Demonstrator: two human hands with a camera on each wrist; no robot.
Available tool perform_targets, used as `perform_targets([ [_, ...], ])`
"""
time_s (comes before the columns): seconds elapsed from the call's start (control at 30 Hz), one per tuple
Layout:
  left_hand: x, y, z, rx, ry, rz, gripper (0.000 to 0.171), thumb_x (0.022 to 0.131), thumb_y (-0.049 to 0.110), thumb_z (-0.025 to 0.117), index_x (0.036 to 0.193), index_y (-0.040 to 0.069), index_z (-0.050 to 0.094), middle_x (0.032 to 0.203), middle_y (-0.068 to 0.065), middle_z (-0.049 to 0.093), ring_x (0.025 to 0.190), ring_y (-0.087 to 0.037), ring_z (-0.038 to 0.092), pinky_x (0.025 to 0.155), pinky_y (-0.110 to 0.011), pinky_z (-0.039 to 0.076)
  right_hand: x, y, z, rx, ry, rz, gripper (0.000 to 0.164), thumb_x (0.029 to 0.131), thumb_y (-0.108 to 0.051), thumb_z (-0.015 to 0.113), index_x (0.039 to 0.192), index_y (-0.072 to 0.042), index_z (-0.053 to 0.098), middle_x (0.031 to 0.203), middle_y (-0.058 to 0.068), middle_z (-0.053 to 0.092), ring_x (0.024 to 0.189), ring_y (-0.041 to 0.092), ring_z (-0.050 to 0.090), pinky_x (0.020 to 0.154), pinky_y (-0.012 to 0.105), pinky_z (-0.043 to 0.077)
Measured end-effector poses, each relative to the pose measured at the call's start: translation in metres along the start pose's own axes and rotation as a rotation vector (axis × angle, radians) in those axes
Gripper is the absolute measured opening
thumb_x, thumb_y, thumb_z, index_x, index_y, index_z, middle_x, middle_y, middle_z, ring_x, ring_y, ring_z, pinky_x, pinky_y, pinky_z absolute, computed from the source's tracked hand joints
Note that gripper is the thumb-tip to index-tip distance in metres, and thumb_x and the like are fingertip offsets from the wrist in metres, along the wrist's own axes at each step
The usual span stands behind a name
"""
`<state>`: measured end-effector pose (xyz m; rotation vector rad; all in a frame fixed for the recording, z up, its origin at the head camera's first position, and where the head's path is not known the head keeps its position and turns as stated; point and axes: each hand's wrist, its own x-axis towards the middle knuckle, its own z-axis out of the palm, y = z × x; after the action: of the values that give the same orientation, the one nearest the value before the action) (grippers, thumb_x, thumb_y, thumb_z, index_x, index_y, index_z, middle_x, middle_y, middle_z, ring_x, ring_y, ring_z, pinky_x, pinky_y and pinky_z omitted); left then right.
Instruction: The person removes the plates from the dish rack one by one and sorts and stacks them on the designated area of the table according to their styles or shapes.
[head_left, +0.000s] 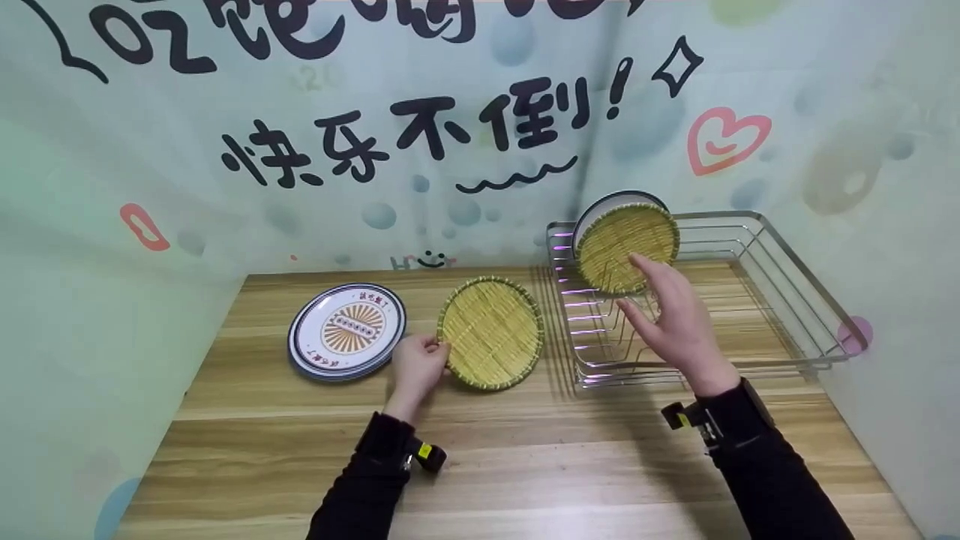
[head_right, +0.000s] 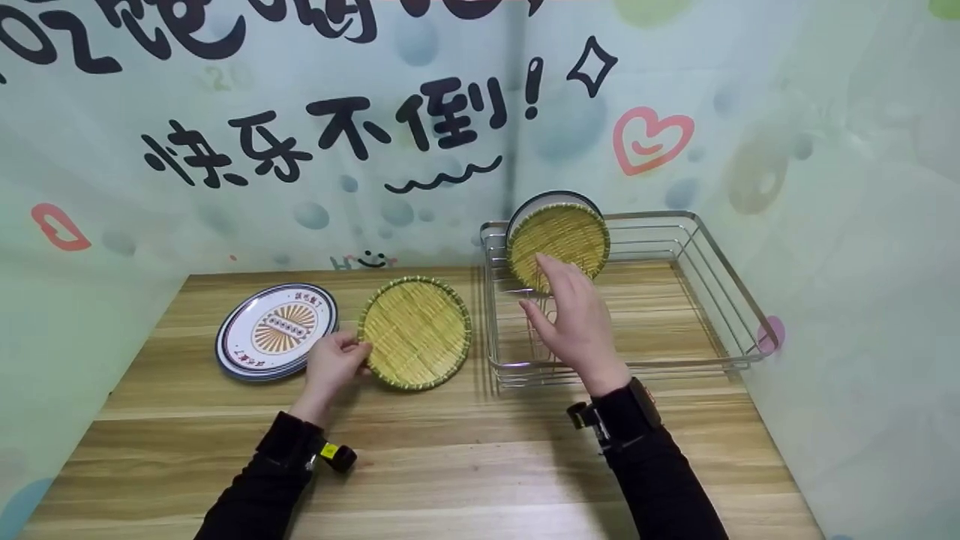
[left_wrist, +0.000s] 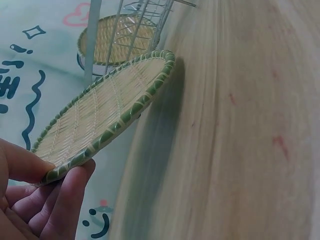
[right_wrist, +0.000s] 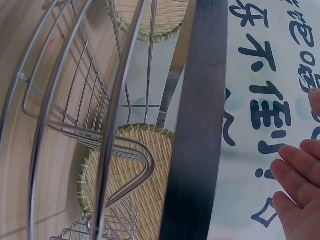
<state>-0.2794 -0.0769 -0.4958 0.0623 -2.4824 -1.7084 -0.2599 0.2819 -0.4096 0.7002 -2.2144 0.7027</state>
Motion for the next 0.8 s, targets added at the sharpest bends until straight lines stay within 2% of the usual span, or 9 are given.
perform_targets([
  [0.2, 0.002, -0.003, 0.001, 0.063, -0.010, -0.023, 0.014, 0.090, 0.009, 0.066, 0.093, -0.004, 0.071, 0.082, -0.013, 0.073, 0.064, -0.033, 0.070, 0.050, -0.023, 0.054, 0.002, 0.002, -0.005, -0.021, -0.036, 0.032, 0.062, 0.086, -0.006, 0.074, 0.140, 0.007, 0.046, 0.136, 0.022, 0.055, 0.124, 0.040, 0.051, 0.112, 0.051, 0.034],
  [0.37, 0.004, -0.005, 0.001, 0.035, -0.012, -0.034, 0.012, 0.089, 0.006, 0.065, 0.090, -0.004, 0.071, 0.080, -0.013, 0.073, 0.063, -0.032, 0.070, 0.049, -0.024, 0.055, 0.004, 0.004, -0.009, -0.047, -0.040, 0.036, 0.063, 0.086, -0.008, 0.075, 0.141, 0.006, 0.045, 0.137, 0.021, 0.055, 0.125, 0.038, 0.051, 0.112, 0.050, 0.034],
  [0.5, 0.005, -0.008, 0.001, 0.036, -0.016, -0.042, 0.011, 0.089, 0.006, 0.065, 0.089, -0.004, 0.071, 0.080, -0.013, 0.073, 0.058, -0.026, 0.069, 0.049, -0.024, 0.055, 0.003, 0.006, -0.010, -0.052, -0.041, 0.019, 0.063, 0.086, -0.008, 0.075, 0.141, 0.005, 0.046, 0.136, 0.021, 0.056, 0.125, 0.037, 0.052, 0.110, 0.050, 0.036],
  [0.63, 0.007, -0.010, 0.000, 0.066, -0.021, -0.064, 0.012, 0.089, 0.008, 0.065, 0.090, -0.003, 0.071, 0.081, -0.012, 0.073, 0.054, -0.019, 0.066, 0.048, -0.023, 0.054, 0.003, 0.007, -0.011, -0.052, -0.056, 0.020, 0.064, 0.087, -0.009, 0.075, 0.142, 0.004, 0.045, 0.136, 0.020, 0.056, 0.125, 0.037, 0.052, 0.110, 0.051, 0.037],
  [0.8, 0.009, -0.010, 0.000, 0.122, -0.028, -0.101, 0.017, 0.089, 0.011, 0.064, 0.096, -0.003, 0.072, 0.086, -0.012, 0.074, 0.053, -0.017, 0.067, 0.048, -0.022, 0.053, 0.004, 0.007, -0.014, -0.048, -0.078, 0.048, 0.066, 0.086, -0.008, 0.076, 0.143, 0.003, 0.045, 0.137, 0.021, 0.055, 0.125, 0.037, 0.051, 0.109, 0.052, 0.036],
])
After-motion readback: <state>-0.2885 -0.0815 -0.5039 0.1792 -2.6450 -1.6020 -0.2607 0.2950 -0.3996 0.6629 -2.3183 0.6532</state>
